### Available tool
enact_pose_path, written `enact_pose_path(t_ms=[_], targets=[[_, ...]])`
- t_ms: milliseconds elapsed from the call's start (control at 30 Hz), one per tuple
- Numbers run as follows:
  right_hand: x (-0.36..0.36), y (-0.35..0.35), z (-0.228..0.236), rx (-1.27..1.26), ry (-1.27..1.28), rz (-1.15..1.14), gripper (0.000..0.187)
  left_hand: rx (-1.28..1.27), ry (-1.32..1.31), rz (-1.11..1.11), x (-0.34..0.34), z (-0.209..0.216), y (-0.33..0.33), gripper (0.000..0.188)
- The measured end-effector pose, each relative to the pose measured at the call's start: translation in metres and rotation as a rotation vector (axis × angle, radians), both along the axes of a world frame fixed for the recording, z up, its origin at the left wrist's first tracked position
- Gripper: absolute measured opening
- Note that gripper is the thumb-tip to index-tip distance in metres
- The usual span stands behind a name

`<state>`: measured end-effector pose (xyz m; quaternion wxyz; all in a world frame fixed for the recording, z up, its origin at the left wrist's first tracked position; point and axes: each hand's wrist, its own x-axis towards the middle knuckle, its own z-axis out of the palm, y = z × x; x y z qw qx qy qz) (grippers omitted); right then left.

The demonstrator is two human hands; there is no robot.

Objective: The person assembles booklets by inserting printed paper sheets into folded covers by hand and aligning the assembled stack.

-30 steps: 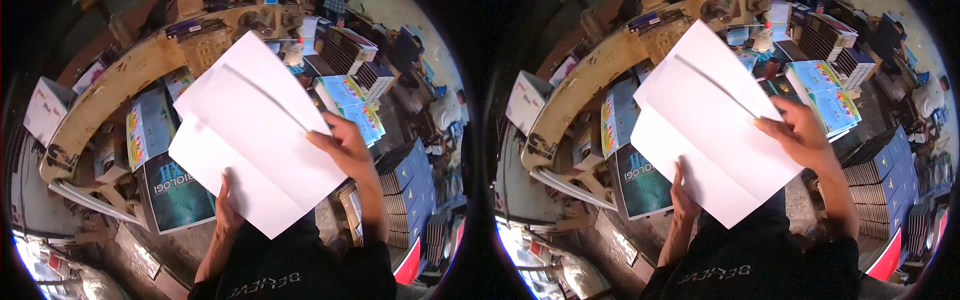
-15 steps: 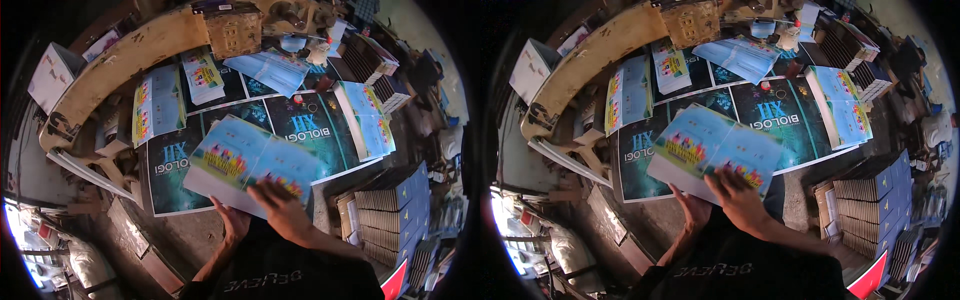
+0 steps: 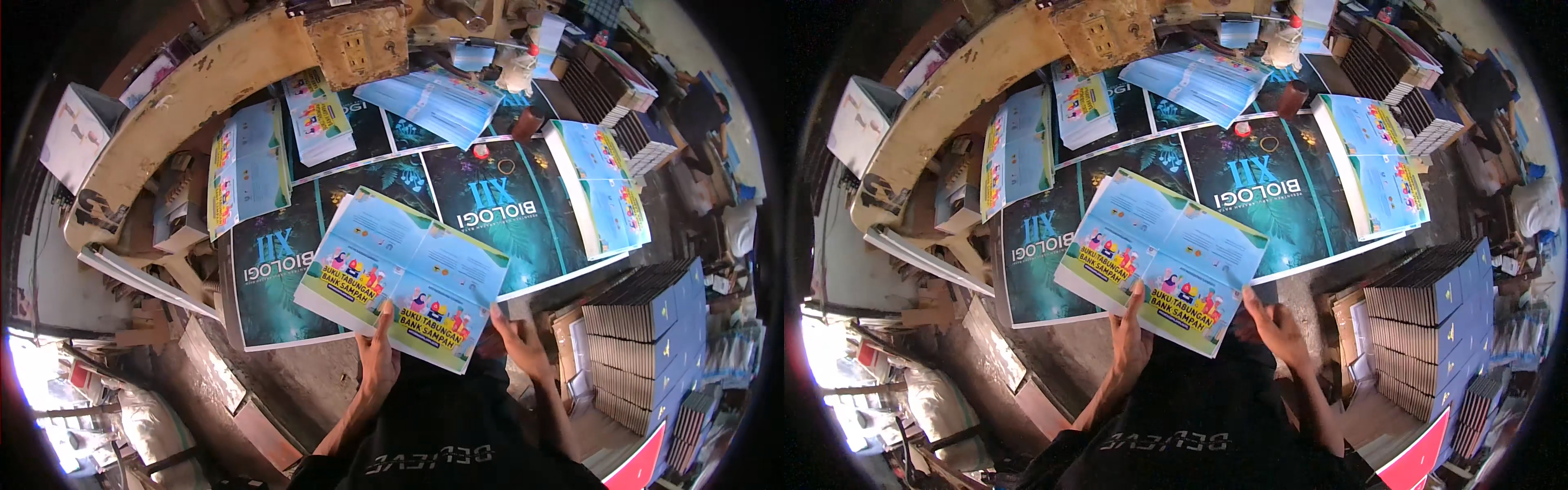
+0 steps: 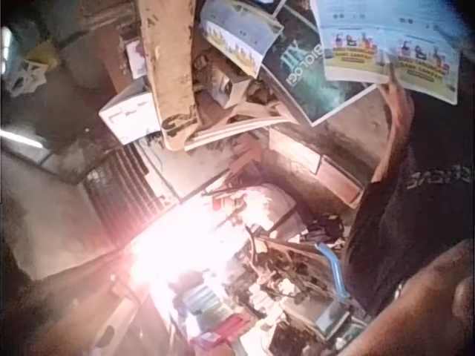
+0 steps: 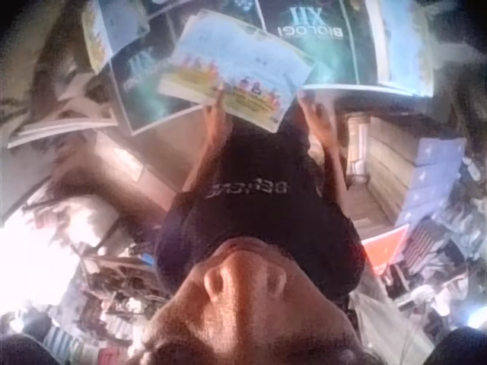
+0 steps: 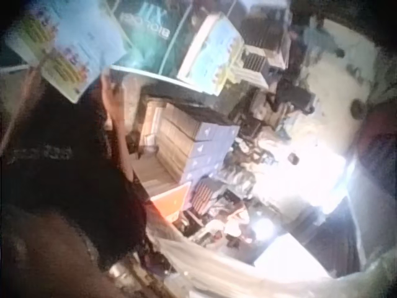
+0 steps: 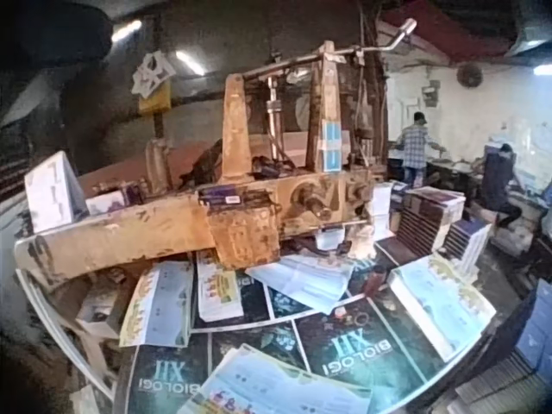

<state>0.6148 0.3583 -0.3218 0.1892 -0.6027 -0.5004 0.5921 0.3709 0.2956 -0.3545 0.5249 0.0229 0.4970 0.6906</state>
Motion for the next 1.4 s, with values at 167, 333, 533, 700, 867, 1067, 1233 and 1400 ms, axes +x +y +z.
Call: enact_pose_path(t_ms=[167,333,533,700,867,1067,1233,1400], targets=[[-0.034,-0.021,0.017,-0.132,0.685,-0.367,0.053,-0.078,0.035,-0.036,0.001,0.021,-0.013,0.054],[-0.028,-0.010,0.003,0.196,0.239,-0.170,0.027,-0.135,0.029,-0.090,-0.005,0.001,-0.016,0.047],[0.023,0.033,0.026,0.442,0.000,-0.167,0.022,-0.046,0.154,-0.077,-0.020,0.006,-0.013,0.046],[0.142,0.067,0.062,0.872,0.138,-0.782,0.022,-0.087,0.511,-0.061,-0.031,-0.007,-0.012,0.067],[0.215,0.081,0.072,1.078,0.332,-1.186,0.016,-0.083,0.535,0.054,-0.025,0.062,0.007,0.058],[0.255,0.049,0.110,1.379,0.242,-1.416,0.026,0.853,1.267,-0.115,0.004,0.161,0.093,0.035],[0.288,0.001,0.128,1.463,0.114,-1.506,0.031,1.232,2.024,-0.285,0.141,0.213,0.253,0.071],[0.292,-0.020,0.136,1.511,0.195,-1.516,0.032,1.309,2.543,-0.490,0.208,0.098,0.354,0.069]])
